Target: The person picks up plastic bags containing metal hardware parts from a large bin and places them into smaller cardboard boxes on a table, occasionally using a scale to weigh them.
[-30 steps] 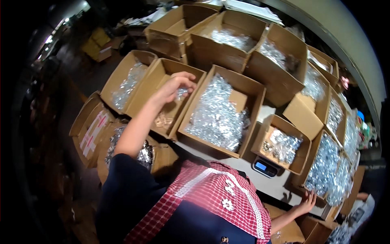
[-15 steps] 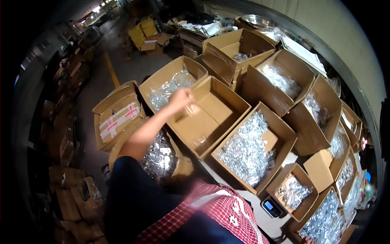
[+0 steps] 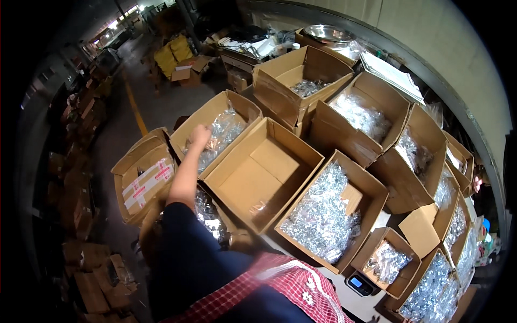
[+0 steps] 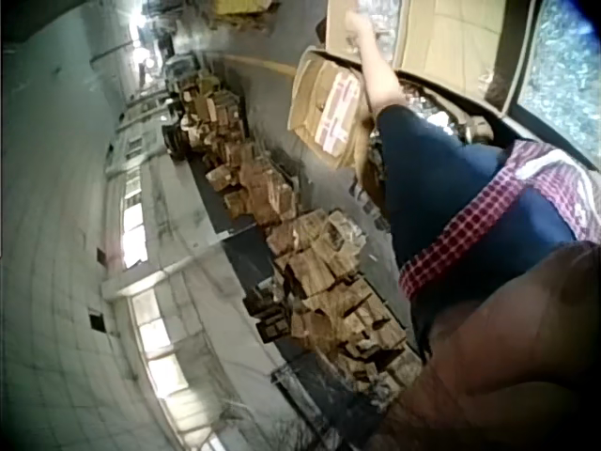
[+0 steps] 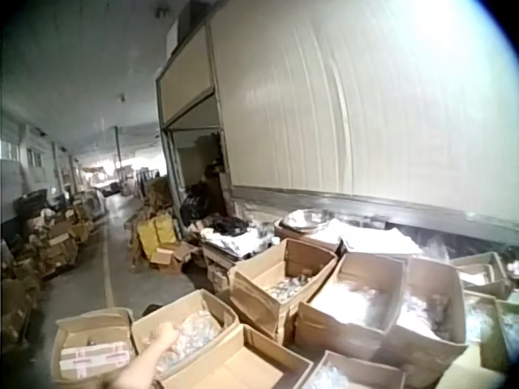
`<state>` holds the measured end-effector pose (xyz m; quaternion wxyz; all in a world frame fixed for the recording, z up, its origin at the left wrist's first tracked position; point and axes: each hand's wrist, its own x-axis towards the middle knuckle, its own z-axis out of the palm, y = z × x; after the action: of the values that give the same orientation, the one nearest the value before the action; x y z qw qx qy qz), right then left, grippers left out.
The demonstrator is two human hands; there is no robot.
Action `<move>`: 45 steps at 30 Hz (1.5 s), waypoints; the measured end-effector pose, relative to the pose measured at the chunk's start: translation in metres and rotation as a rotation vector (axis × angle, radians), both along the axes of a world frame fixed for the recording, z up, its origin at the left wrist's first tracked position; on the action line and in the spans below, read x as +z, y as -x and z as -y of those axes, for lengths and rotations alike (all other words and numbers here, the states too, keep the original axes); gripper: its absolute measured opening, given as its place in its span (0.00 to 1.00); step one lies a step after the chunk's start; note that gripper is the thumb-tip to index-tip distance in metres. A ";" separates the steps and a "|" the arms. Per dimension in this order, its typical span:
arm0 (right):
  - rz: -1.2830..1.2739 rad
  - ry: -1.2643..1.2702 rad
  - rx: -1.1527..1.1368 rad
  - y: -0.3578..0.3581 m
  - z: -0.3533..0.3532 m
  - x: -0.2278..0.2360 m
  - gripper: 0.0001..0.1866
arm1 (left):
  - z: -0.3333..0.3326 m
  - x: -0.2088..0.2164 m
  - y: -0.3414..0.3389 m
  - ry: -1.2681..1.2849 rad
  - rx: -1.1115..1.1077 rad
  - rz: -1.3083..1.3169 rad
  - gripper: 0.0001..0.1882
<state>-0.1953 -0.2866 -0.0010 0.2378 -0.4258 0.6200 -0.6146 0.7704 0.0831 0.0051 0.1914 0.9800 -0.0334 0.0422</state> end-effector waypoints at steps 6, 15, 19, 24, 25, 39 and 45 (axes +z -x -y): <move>0.167 -0.199 0.154 0.019 -0.012 -0.015 0.22 | 0.061 0.080 0.068 0.992 -0.439 -0.084 0.14; 0.275 -0.133 0.394 -0.073 -0.018 0.076 0.16 | 0.276 0.130 0.441 0.657 -1.239 -1.002 0.15; 0.145 -0.093 0.556 -0.030 -0.063 0.104 0.18 | 0.355 0.111 0.549 0.409 -1.443 -0.961 0.23; -0.064 -0.149 0.090 0.114 -0.160 0.118 0.21 | 0.332 0.079 0.544 0.467 -1.607 -0.196 0.27; -0.339 -0.209 -0.125 0.182 -0.186 0.096 0.21 | 0.312 0.082 0.528 0.589 -1.544 -0.243 0.25; -0.837 -0.590 0.074 0.250 -0.246 -0.064 0.15 | -0.223 0.040 0.258 0.676 -0.108 -0.348 0.10; -0.799 -0.613 0.146 0.232 -0.220 -0.045 0.13 | -0.183 -0.021 0.314 0.207 -0.224 -0.082 0.31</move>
<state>-0.4269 -0.0664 -0.0461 0.1387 -0.5805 0.7830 -0.1752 0.4569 0.2666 -0.0158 0.2962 0.9461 -0.1301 -0.0164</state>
